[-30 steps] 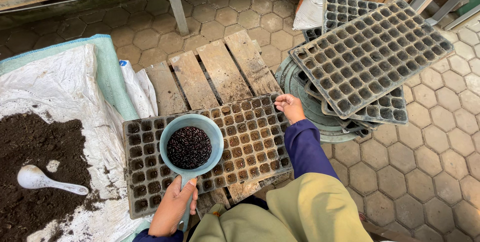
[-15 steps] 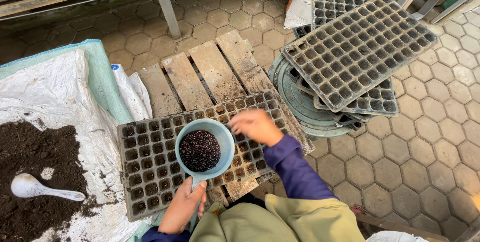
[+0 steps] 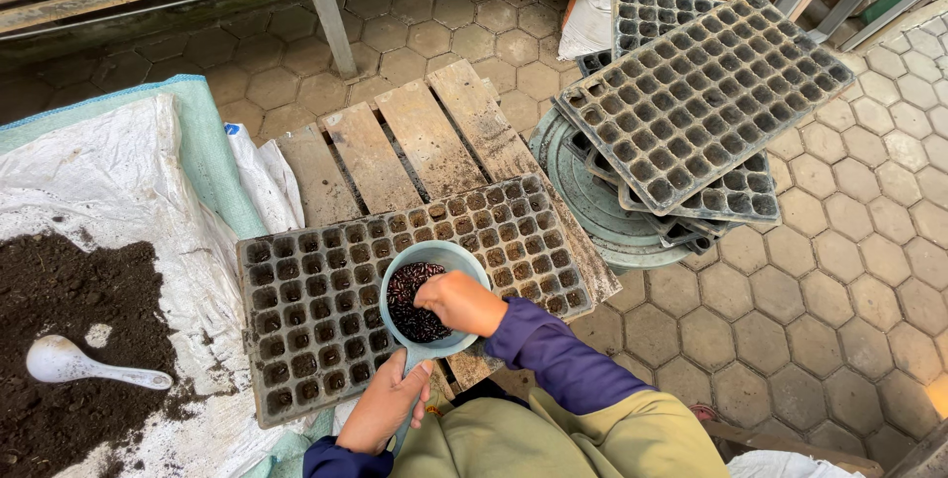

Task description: The person places seeds into the cells of a seedling tray using a small scoop and then covers them with soil using a spoon. The person moves the filled tray to a nearby surface and begins filling an empty tray with soil.

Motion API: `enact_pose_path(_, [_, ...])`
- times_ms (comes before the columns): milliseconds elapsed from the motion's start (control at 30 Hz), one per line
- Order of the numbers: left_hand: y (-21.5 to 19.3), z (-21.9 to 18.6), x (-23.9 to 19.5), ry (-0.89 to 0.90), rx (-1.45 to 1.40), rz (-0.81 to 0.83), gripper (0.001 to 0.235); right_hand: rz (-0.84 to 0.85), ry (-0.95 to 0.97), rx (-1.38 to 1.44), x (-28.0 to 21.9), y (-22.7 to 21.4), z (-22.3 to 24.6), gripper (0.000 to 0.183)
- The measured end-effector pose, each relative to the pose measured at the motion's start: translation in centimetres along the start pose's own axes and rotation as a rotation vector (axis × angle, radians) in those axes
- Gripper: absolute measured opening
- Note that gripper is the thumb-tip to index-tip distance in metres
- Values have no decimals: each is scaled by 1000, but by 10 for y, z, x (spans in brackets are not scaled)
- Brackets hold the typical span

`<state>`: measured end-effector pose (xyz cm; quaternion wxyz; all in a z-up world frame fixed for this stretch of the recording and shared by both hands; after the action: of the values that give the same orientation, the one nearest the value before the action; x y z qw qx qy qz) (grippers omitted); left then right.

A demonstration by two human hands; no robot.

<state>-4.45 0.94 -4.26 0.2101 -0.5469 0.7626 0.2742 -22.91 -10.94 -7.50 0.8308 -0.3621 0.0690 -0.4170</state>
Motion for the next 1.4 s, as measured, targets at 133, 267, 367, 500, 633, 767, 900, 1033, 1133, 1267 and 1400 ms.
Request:
enact_pose_path(133, [0, 1, 0, -13, -14, -2, 27, 61, 440, 818, -2, -37, 3, 21])
enact_pose_path(267, [-4, -4, -5, -35, -37, -36, 25, -199, 432, 1349, -18, -89, -29, 21])
enact_pose_path(367, [-8, -6, -11, -13, -89, -56, 24, -407, 474, 1382, -29, -122, -85, 21])
enact_pose_path(500, [-14, -10, -16, -8, -132, -90, 23, -547, 669, 1195, -42, -124, -170, 22])
enact_pose_path(633, [-18, -13, -20, -6, -140, -135, 26, -596, 762, 1007, -49, -106, -234, 16])
enact_pose_path(767, [-21, -16, -21, -26, -152, -161, 27, -623, 841, 751, -45, -92, -268, 10])
enact_pose_path(900, [-22, -18, -21, -24, -156, -167, 28, -589, 882, 565, -38, -89, -273, 10])
enact_pose_path(1033, [-24, -18, -21, -26, -160, -179, 28, -589, 889, 520, -35, -91, -266, 12])
enact_pose_path(1133, [-24, -18, -21, -18, -164, -179, 28, -607, 873, 588, -37, -91, -266, 11])
enact_pose_path(1267, [-25, -17, -22, -10, -171, -178, 27, -611, 849, 643, -39, -92, -263, 9])
enact_pose_path(1400, [-26, -14, -22, 0, -177, -185, 26, -602, 822, 870, -37, -96, -252, 9])
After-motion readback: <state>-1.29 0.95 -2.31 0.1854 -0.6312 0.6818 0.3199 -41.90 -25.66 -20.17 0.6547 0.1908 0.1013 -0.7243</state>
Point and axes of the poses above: each hand's wrist, its own x-axis towards the middle knuckle, its own y-axis out of the palm, z = x × y, the point moved 1 cm from there along x, towards the middle knuckle, and after that the axes turned 2 degrees about -x, right-handed, at the moved point
